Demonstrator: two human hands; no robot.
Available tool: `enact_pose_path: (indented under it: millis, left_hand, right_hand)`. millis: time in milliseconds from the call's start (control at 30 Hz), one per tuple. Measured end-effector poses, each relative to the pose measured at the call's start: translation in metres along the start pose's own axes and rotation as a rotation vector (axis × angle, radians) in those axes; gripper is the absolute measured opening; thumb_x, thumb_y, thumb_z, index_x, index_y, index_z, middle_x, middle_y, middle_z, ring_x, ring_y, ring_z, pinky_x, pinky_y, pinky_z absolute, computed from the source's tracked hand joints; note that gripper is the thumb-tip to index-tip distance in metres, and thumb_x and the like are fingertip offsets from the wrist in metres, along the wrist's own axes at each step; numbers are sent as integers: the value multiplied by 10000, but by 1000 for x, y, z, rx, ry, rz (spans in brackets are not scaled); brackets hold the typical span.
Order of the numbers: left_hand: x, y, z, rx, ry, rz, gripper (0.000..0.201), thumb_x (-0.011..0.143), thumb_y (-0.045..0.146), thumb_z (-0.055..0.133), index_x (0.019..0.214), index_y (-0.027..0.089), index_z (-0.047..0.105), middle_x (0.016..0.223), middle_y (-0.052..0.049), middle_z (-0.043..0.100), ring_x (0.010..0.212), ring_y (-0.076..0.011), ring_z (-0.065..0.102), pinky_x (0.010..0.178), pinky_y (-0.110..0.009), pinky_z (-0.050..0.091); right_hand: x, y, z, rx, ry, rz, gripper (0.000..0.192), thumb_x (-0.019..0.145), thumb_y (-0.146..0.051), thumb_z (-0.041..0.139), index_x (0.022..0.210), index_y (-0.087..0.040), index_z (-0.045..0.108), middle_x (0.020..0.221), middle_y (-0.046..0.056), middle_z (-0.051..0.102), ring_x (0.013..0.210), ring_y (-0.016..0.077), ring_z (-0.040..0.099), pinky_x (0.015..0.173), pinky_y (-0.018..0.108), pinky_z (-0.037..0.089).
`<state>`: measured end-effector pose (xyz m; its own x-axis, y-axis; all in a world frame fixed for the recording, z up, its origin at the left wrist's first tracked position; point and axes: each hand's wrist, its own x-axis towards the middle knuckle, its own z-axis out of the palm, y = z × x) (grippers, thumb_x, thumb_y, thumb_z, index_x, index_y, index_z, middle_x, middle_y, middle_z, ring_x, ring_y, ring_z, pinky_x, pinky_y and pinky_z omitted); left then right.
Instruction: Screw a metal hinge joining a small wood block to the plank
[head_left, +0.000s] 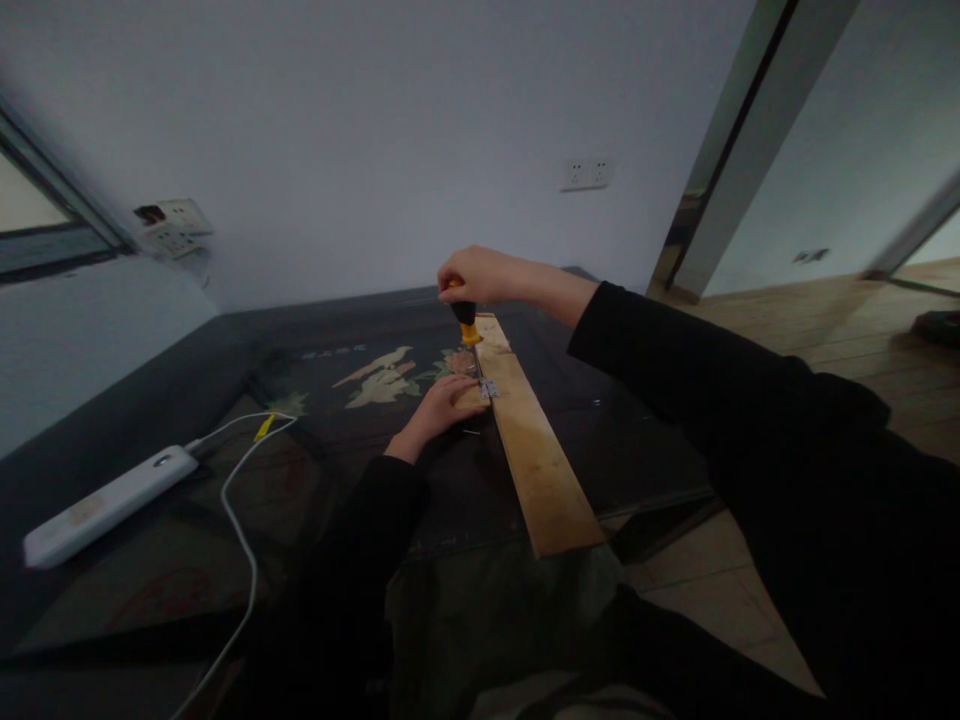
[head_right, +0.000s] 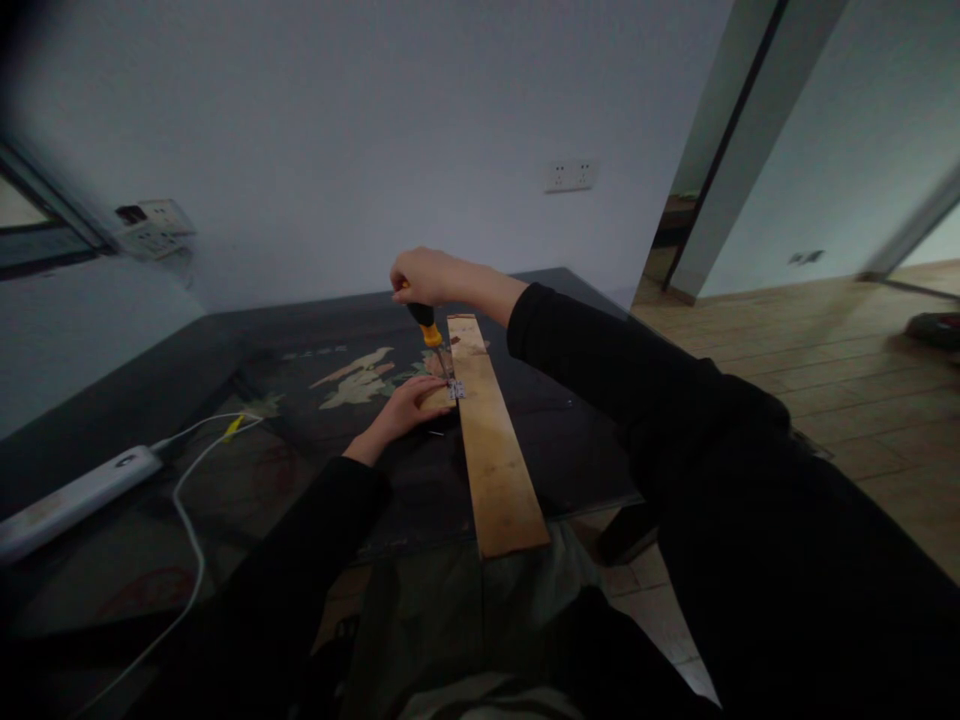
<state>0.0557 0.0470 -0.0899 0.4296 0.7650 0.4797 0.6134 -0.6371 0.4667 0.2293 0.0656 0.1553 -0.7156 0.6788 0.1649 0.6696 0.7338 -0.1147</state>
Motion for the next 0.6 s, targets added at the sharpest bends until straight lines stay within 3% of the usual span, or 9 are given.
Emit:
enact_pose_path:
  millis: [167, 300, 433, 500, 600]
  left_hand:
    - [-1, -2, 2, -24, 8, -14, 475, 775, 361, 821, 1208, 219, 688, 1275, -110, 687, 1218, -270, 624, 1087, -510, 461]
    - [-1, -2, 2, -29, 9, -16, 477, 770, 362, 823, 1204, 211, 693, 1257, -119, 695, 1207, -283, 630, 1083, -514, 464]
    - [0, 1, 1, -32, 5, -20, 462, 772, 345, 822, 1197, 217, 694, 1241, -106, 702, 1180, -273, 645, 1071, -496, 476]
    - [1, 2, 1, -33, 4, -24, 458, 772, 338, 821, 1195, 216, 693, 1234, -102, 705, 1176, -271, 647, 1066, -491, 479]
    - [1, 3, 2, -42, -2, -30, 454, 775, 332, 818, 1189, 198, 691, 1225, -116, 706, 1162, -270, 653, 1051, -479, 490]
  right_hand:
    - [-3, 1, -10, 47, -163, 21, 426, 859, -216, 634, 1273, -127, 676, 1010, 98, 731, 730, 144, 623, 692, 304, 446]
    - [-6, -6, -7, -46, -44, 46, 363, 892, -327, 641, 1190, -132, 714, 1036, 123, 724, 829, 180, 648, 742, 321, 426]
    - [-5, -11, 7, -190, 119, 76, 431, 937, -482, 563, 1144, -141, 724, 1117, 157, 708, 995, 244, 634, 774, 334, 393]
    - [-3, -11, 10, -192, 105, 54, 453, 958, -496, 515, 1143, -136, 718, 1143, 165, 702, 993, 243, 625, 761, 330, 382]
    - [0, -11, 9, -133, 3, -20, 391, 982, -356, 467, 1145, -96, 709, 1141, 174, 705, 946, 210, 614, 761, 319, 374]
